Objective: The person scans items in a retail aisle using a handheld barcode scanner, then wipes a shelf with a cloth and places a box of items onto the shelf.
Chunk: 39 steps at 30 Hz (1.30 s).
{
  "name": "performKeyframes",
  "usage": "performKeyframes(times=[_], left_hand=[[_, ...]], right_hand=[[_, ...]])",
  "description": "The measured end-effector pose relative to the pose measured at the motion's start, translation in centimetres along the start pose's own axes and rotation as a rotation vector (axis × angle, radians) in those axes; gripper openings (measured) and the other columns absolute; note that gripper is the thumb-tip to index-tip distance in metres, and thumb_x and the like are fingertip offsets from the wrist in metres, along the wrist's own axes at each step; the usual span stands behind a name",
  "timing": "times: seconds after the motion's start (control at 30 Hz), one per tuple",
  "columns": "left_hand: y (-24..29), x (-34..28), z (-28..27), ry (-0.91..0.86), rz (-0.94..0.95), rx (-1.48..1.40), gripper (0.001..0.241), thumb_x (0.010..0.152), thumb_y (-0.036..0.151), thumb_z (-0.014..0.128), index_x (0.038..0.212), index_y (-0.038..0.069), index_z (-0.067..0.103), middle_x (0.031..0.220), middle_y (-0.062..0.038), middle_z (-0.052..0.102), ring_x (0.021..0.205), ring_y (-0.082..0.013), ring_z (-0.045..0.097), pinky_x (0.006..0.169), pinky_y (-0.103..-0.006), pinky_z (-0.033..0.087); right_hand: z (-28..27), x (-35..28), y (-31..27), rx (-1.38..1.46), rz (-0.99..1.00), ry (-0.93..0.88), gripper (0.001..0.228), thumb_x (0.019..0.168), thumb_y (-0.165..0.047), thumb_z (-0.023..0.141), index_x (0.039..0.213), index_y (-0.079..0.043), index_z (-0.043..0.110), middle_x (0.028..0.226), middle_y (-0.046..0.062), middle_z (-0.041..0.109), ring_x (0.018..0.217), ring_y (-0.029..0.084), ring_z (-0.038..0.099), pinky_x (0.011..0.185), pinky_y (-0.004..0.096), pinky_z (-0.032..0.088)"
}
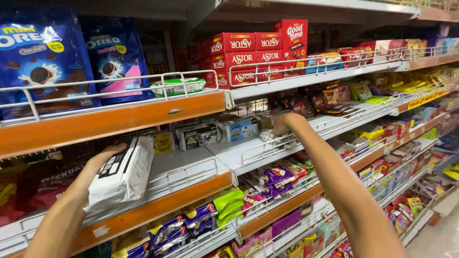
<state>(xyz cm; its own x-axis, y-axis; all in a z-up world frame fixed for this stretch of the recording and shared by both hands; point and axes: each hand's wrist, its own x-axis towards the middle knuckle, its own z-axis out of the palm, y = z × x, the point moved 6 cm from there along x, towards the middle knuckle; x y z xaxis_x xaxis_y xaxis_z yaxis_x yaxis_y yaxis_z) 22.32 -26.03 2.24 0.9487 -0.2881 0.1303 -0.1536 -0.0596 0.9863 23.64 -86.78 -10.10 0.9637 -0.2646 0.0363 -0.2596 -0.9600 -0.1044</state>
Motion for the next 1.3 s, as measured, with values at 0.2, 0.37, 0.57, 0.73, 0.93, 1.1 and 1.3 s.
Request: performKeyframes(times=[0.2,0.37,0.57,0.73,0.93,1.1,1.3], left_hand=[[0.5,1.5,0.9,-0.080,0.056,-0.028,0.036,0.086,0.037,0.067,0.110,0.011,0.074,0.092,-0.003,0.076,0.072,-0.0142,0.066,0.066,-0.0286,0.050],[-0.6,-0.2,0.8,-0.039,-0.024,-0.040,0.036,0.089,0.042,0.067,0.107,0.011,0.072,0.090,-0.004,0.074,0.068,-0.0169,0.063,0.063,-0.0321,0.048],[-0.2,0.6,1.3,-0.100,0.049,-0.086,0.032,0.086,0.037,0.067,0.109,0.014,0.073,0.092,-0.001,0.074,0.072,-0.0129,0.066,0.066,-0.0291,0.051],[-0.1,1.2,1.1,-0.121,0.078,-0.079,0.035,0.083,0.036,0.067,0.110,0.015,0.074,0.091,-0.001,0.076,0.072,-0.0119,0.067,0.067,-0.0281,0.051],[0.0,0.5,1.3,-0.098,0.030,-0.024,0.039,0.088,0.042,0.071,0.106,0.008,0.074,0.089,-0.005,0.074,0.068,-0.0162,0.062,0.063,-0.0306,0.047],[0.7,-1.7,1.8,-0.015,0.007,-0.001,0.037,0.084,0.042,0.068,0.104,0.012,0.075,0.089,-0.002,0.076,0.070,-0.0137,0.066,0.064,-0.0282,0.050],[0.7,-1.7,1.9,-0.060,0.023,-0.008,0.037,0.085,0.044,0.068,0.102,0.011,0.073,0.086,-0.003,0.074,0.066,-0.0135,0.064,0.060,-0.0290,0.049]], right_hand=[[0.1,-2.7,6.7,0.090,0.372,0.182,0.057,0.087,-0.027,0.067,0.141,-0.014,0.055,0.154,0.011,0.038,0.139,0.040,0.037,0.096,0.081,0.027],[0.8,-0.9,3.1,0.127,0.368,-0.030,0.048,0.084,-0.031,0.066,0.124,-0.006,0.076,0.136,0.019,0.070,0.123,0.035,0.069,0.105,0.051,0.051],[-0.2,-4.4,1.7,0.251,0.283,-0.195,0.071,0.073,-0.051,0.079,0.129,-0.009,0.073,0.143,0.016,0.066,0.131,0.034,0.065,0.111,0.047,0.051],[2.5,-2.7,7.6,0.150,0.603,-0.077,0.080,0.086,-0.064,0.066,0.157,-0.035,0.044,0.170,0.005,0.027,0.157,0.043,0.015,0.108,0.084,0.000],[2.8,0.4,6.8,0.023,0.592,-0.078,0.079,0.085,-0.062,0.071,0.156,-0.037,0.046,0.170,0.004,0.028,0.158,0.040,0.017,0.107,0.086,0.002],[2.2,-1.5,8.5,0.181,0.598,-0.102,0.084,0.086,-0.062,0.070,0.158,-0.033,0.037,0.167,0.004,0.032,0.155,0.042,0.021,0.108,0.084,0.001],[3.6,1.3,10.0,0.161,0.549,0.050,0.083,0.083,-0.038,0.074,0.159,-0.023,0.045,0.169,0.005,0.035,0.155,0.039,0.032,0.112,0.085,0.006]])
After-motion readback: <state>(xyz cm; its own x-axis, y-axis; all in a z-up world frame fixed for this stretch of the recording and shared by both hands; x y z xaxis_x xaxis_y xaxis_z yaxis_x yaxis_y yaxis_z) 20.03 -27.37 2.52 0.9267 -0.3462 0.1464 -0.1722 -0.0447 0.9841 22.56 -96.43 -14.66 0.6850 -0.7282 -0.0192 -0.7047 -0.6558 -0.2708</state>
